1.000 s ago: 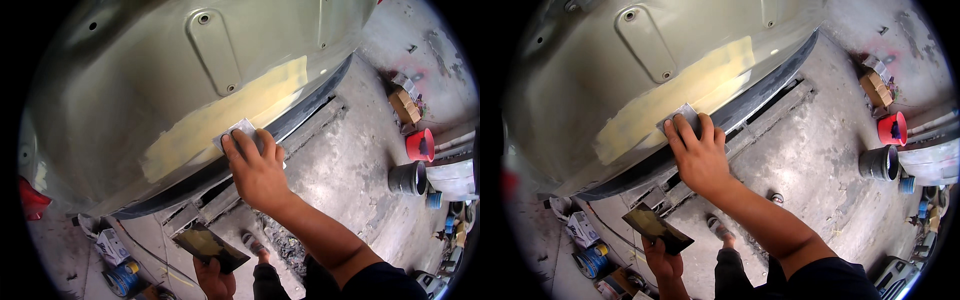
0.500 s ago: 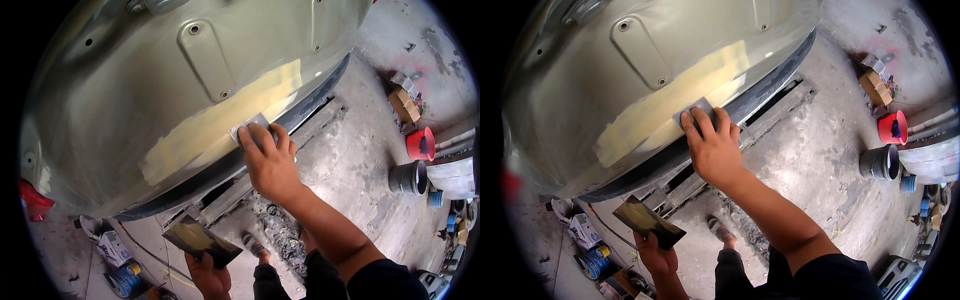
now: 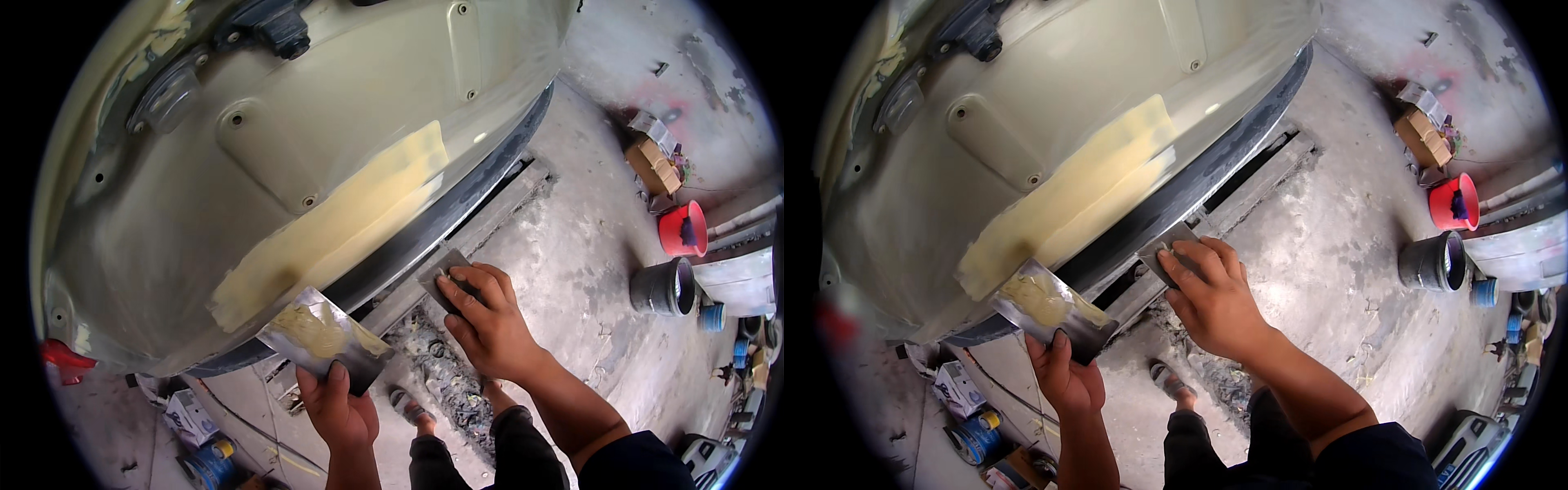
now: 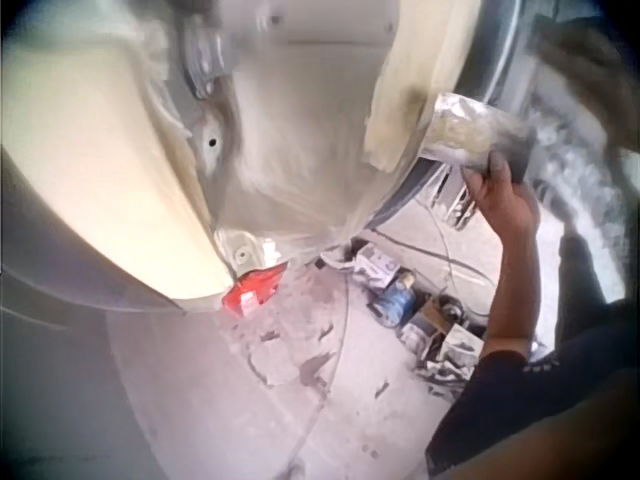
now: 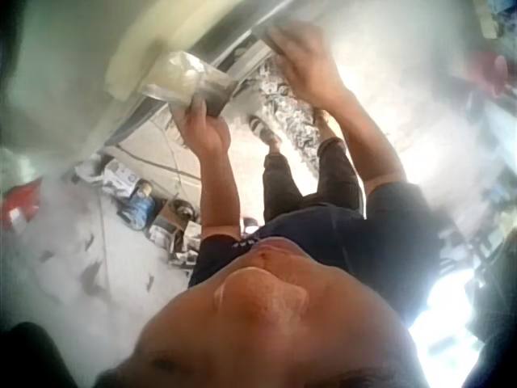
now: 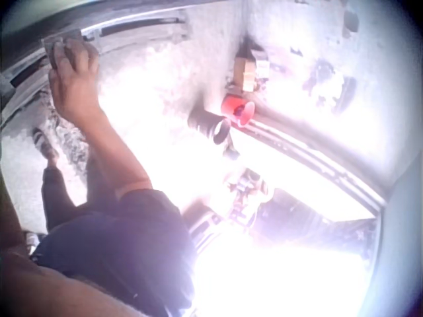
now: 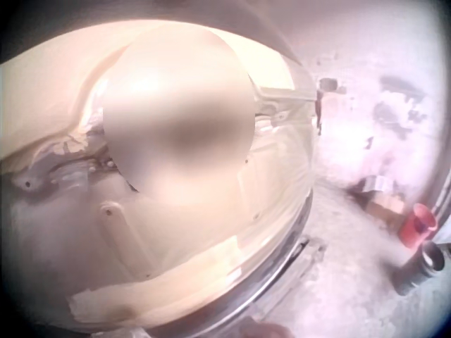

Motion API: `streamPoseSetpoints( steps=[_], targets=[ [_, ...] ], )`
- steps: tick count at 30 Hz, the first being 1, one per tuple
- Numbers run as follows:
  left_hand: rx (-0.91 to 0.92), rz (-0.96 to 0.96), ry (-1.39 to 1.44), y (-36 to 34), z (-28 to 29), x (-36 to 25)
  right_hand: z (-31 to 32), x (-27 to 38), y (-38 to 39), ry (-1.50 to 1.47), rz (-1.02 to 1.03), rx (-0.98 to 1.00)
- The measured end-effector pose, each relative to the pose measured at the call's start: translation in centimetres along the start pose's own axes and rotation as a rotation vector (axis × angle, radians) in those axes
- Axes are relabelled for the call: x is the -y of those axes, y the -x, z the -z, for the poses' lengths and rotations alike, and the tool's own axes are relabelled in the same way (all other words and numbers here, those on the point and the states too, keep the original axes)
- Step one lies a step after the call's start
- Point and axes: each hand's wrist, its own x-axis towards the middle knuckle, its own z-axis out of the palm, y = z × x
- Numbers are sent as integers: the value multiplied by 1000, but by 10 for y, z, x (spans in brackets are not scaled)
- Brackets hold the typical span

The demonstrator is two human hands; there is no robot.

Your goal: The person applies a yellowish body filler to the rear bumper of a silver car using a metal spreader. They repeatedly scoop filler from a larger putty knife and smooth it onto the surface to fill a damaged area.

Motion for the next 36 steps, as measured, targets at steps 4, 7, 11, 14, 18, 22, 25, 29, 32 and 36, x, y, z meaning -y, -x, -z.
streamPoseSetpoints(
  steps=[4, 7, 11, 14, 18, 22, 25, 29, 32, 36],
  targets=[
    [-36, -4, -20, -3, -19, 7, 7, -20, -12, 80, 3, -48],
    [-11, 3, -1, -2, -28, 9, 13, -37, -48, 184, 14, -176],
    [-68, 41, 36, 10, -35, 13, 11, -46, -108, 246, 121, -335],
    [-84, 51, 38, 18, -23, 19, 1, -43, -131, 283, 163, -390],
    [-35, 28, 35, 22, -6, 26, -24, -42, -122, 309, 148, -329],
    [-6, 15, 27, 21, 7, 31, -34, -40, -100, 371, 117, -229],
    [-43, 43, 49, 24, 8, 32, -34, -46, -91, 408, 132, -208],
    [-144, 52, 86, 25, -9, 25, -21, -48, -85, 397, 131, -203],
    [-82, 46, 57, 29, -5, 25, 5, -51, -105, 374, 141, -299],
    [28, 32, 57, 28, 5, 29, 12, -61, -128, 331, 188, -289]
  ],
)
